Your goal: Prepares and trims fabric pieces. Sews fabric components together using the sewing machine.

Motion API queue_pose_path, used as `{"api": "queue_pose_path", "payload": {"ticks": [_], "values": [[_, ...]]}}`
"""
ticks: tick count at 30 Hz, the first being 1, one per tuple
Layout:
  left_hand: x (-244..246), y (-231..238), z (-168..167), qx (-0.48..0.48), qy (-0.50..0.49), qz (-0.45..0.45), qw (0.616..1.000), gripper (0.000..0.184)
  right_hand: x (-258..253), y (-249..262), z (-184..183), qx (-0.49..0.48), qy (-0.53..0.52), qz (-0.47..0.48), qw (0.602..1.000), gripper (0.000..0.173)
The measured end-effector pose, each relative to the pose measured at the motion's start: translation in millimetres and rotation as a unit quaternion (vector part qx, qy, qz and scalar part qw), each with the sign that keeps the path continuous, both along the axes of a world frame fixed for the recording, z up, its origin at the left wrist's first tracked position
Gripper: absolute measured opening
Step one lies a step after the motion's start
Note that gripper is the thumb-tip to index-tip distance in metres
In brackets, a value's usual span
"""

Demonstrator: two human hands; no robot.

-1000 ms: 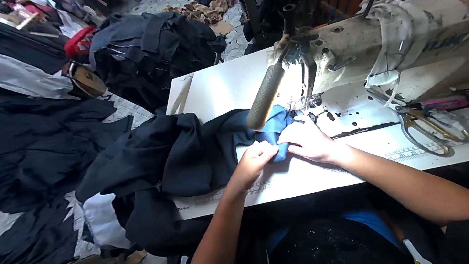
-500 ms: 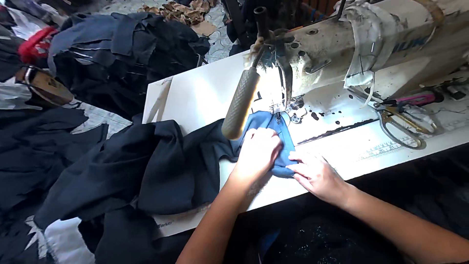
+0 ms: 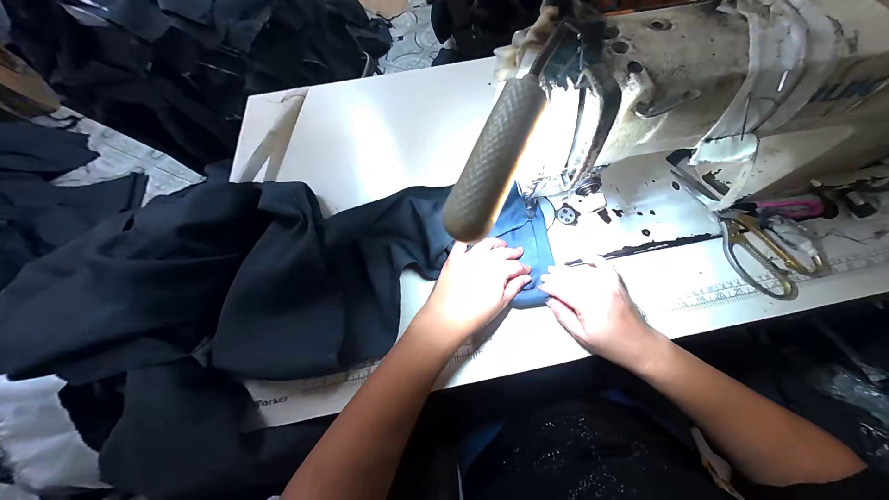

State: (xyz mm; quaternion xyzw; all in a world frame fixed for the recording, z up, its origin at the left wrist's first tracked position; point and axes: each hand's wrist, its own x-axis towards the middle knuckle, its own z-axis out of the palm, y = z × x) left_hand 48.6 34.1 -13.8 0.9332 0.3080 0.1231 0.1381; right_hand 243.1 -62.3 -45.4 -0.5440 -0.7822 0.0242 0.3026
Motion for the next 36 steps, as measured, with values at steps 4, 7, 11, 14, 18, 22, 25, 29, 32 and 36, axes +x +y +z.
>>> {"api": "queue_pose_path", "payload": {"ticks": [4, 7, 11, 14, 18, 22, 25, 29, 32, 36], "values": [[4.3, 12.9, 1.9, 0.011, 0.001, -0.006, 1.0, 0.027, 6.7, 19.1, 13.3, -0.052, -0.034, 0.016, 0.998, 0.03], [7.4, 27.4, 1.9, 0.009, 0.016, 0.002, 1.0, 0.029, 12.7, 39.2, 18.3, -0.067, -0.069, 0.036, 0.995, 0.029], [17.4, 47.8, 7.2, -0.047, 0.057, 0.05, 0.996, 0.031, 18.8, 64.9, 25.5, -0.086, -0.076, 0.05, 0.992, 0.025], [19.6, 53.0, -2.1, -0.039, -0.001, 0.077, 0.996, 0.028, 22.6, 77.8, 26.9, -0.088, -0.059, 0.053, 0.993, 0.025], [-6.0, 49.1, 4.2, -0.099, -0.178, -0.031, 0.979, 0.012, 25.4, 79.7, 12.0, -0.079, 0.045, 0.044, 0.995, 0.019], [-19.0, 55.3, 13.1, -0.175, 0.0, 0.081, 0.981, 0.026, 14.2, 77.5, 34.1, -0.187, 0.151, -0.053, 0.969, 0.018], [15.2, 67.3, -13.8, -0.086, 0.011, 0.19, 0.978, 0.05, 11.6, 79.0, 31.3, -0.175, 0.146, -0.06, 0.972, 0.017], [16.3, 78.5, -19.8, -0.003, -0.104, 0.125, 0.987, 0.025, 19.7, 83.7, 16.6, -0.142, 0.117, -0.005, 0.983, 0.019], [-27.8, 68.0, 16.2, -0.102, -0.093, 0.016, 0.99, 0.03, 23.4, 85.1, 16.8, -0.139, 0.083, 0.025, 0.986, 0.022], [-31.7, -4.7, 44.5, -0.034, -0.081, -0.091, 0.992, 0.05, 14.8, 69.8, 18.5, -0.067, 0.022, 0.102, 0.992, 0.024]]}}
